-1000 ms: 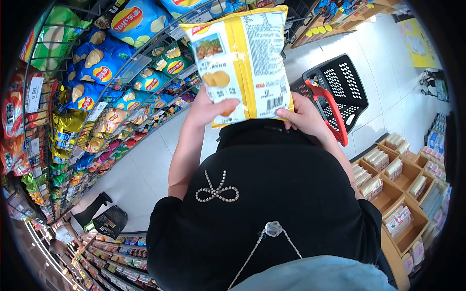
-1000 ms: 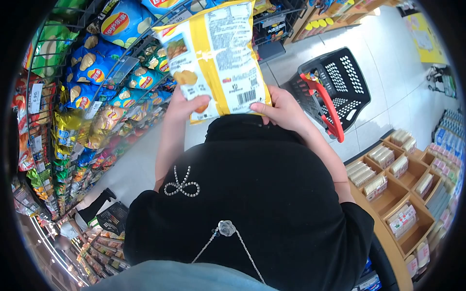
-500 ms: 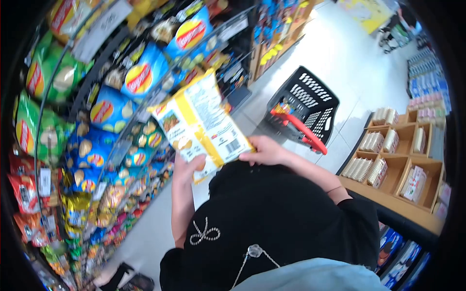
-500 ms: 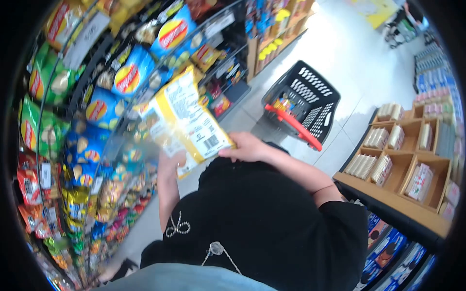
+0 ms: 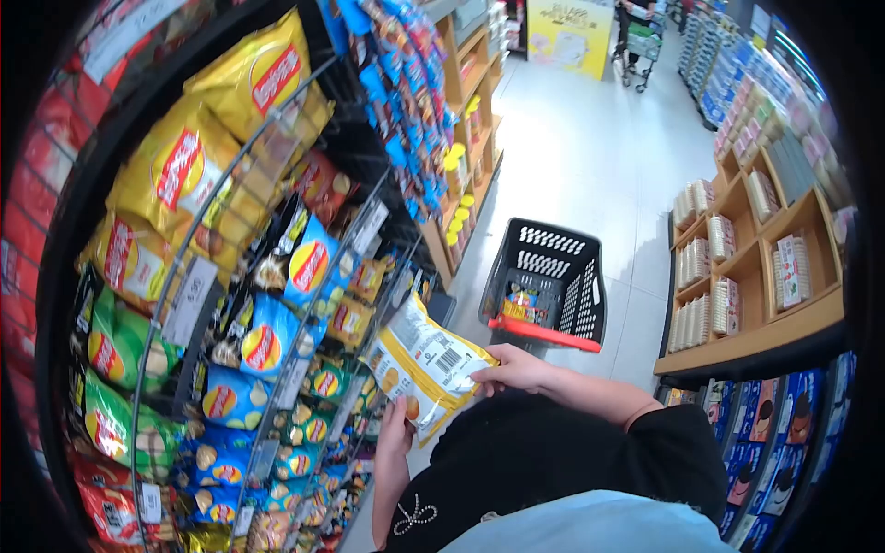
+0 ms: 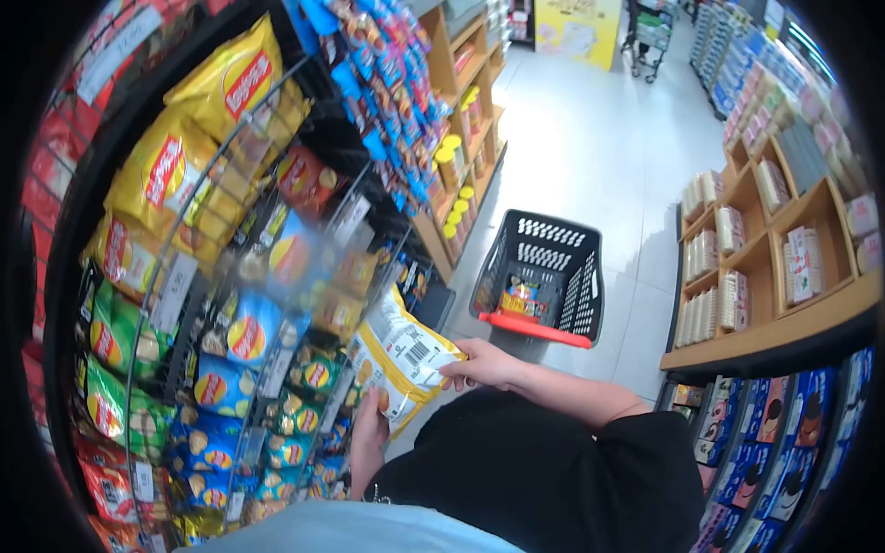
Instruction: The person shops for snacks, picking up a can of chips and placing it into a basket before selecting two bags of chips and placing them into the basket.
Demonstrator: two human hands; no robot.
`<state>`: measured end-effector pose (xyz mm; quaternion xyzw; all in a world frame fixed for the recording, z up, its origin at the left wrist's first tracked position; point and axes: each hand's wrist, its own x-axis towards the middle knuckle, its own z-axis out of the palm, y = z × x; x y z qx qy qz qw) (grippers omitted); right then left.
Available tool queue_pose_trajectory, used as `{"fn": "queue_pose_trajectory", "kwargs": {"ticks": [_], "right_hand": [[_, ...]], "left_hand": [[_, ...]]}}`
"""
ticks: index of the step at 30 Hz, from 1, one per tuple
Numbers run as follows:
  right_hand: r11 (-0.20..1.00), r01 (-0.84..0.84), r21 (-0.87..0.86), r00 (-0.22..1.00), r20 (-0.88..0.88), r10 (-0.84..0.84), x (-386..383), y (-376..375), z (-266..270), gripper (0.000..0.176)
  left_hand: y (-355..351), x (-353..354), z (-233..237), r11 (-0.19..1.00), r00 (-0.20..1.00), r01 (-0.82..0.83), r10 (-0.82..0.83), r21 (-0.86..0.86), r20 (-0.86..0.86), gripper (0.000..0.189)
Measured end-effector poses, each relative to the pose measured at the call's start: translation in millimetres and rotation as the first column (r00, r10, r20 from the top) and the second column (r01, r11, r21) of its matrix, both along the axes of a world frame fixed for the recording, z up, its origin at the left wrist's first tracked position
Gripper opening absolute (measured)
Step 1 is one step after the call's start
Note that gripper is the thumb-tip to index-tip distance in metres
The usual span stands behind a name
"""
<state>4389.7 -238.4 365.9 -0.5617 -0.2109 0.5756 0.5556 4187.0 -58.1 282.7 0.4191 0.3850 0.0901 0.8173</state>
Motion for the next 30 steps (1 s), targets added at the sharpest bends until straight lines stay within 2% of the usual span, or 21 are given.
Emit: {"fn": "queue_pose_trajectory", "kwargs": {"ticks": [2,3,6,8,11,13,15,18,20,22,23,24,25,27,30], "right_hand": [[0.990,0.141,0.008,0.989,-0.054,-0.140,12,-8,8,0.019],[0.980,0.196,0.029,0.978,-0.081,-0.193,21,-13,8,0.017],[0.933,0.359,0.019,0.933,-0.008,-0.359,53,-30,2,0.014],[0.878,0.478,0.018,0.877,0.033,-0.479,73,-48,4,0.012],[0.724,0.686,0.073,0.720,0.077,-0.690,103,-74,9,0.009],[0.640,0.763,0.094,0.635,0.083,-0.768,128,-92,-2,0.009],[0.585,0.806,0.093,0.569,0.153,-0.808,151,-106,-16,0.008],[0.524,0.851,0.027,0.513,0.169,-0.842,182,-115,-46,0.007],[0.491,0.871,-0.012,0.484,0.192,-0.854,206,-119,-87,0.008],[0.513,0.853,-0.094,0.521,0.149,-0.840,219,-118,-108,0.010],[0.478,0.866,-0.146,0.496,0.132,-0.858,228,-115,-126,0.007],[0.518,0.831,-0.202,0.551,0.174,-0.816,232,-113,-132,0.010],[0.528,0.801,-0.283,0.575,0.117,-0.810,241,-112,-154,0.016],[0.486,0.800,-0.352,0.502,-0.053,-0.863,253,-104,-213,0.019],[0.479,0.690,-0.543,0.490,-0.137,-0.861,248,-95,-271,0.021]], "left_hand": [[-2,19,-2,0.995,0.991,0.068,-0.059,-0.073,0.123,0.038],[0,25,3,0.982,0.988,0.122,-0.107,-0.143,0.108,0.034],[-6,48,33,0.972,0.970,0.235,-0.233,-0.018,0.074,0.029],[-5,59,32,0.966,0.964,0.260,-0.260,0.007,0.059,0.028],[-9,73,35,0.963,0.962,0.269,-0.269,0.010,0.043,0.026],[-13,79,33,0.960,0.959,0.281,-0.281,0.008,0.037,0.027],[-17,84,29,0.959,0.959,0.282,-0.282,0.002,0.024,0.027],[-23,89,23,0.960,0.960,0.279,-0.279,0.023,-0.002,0.028],[-27,90,22,0.964,0.964,0.260,-0.257,0.057,-0.066,0.029],[-24,88,10,0.973,0.970,0.226,-0.222,0.035,-0.096,0.031],[-23,88,3,0.976,0.971,0.212,-0.204,0.051,-0.123,0.032],[-22,84,-5,0.978,0.970,0.199,-0.187,0.066,-0.158,0.032],[-21,80,-14,0.983,0.970,0.173,-0.160,0.058,-0.183,0.032],[-20,69,-31,0.992,0.961,0.122,-0.111,0.026,-0.254,0.032],[-23,48,-55,0.997,0.927,0.062,-0.071,-0.037,-0.367,0.032]]}}
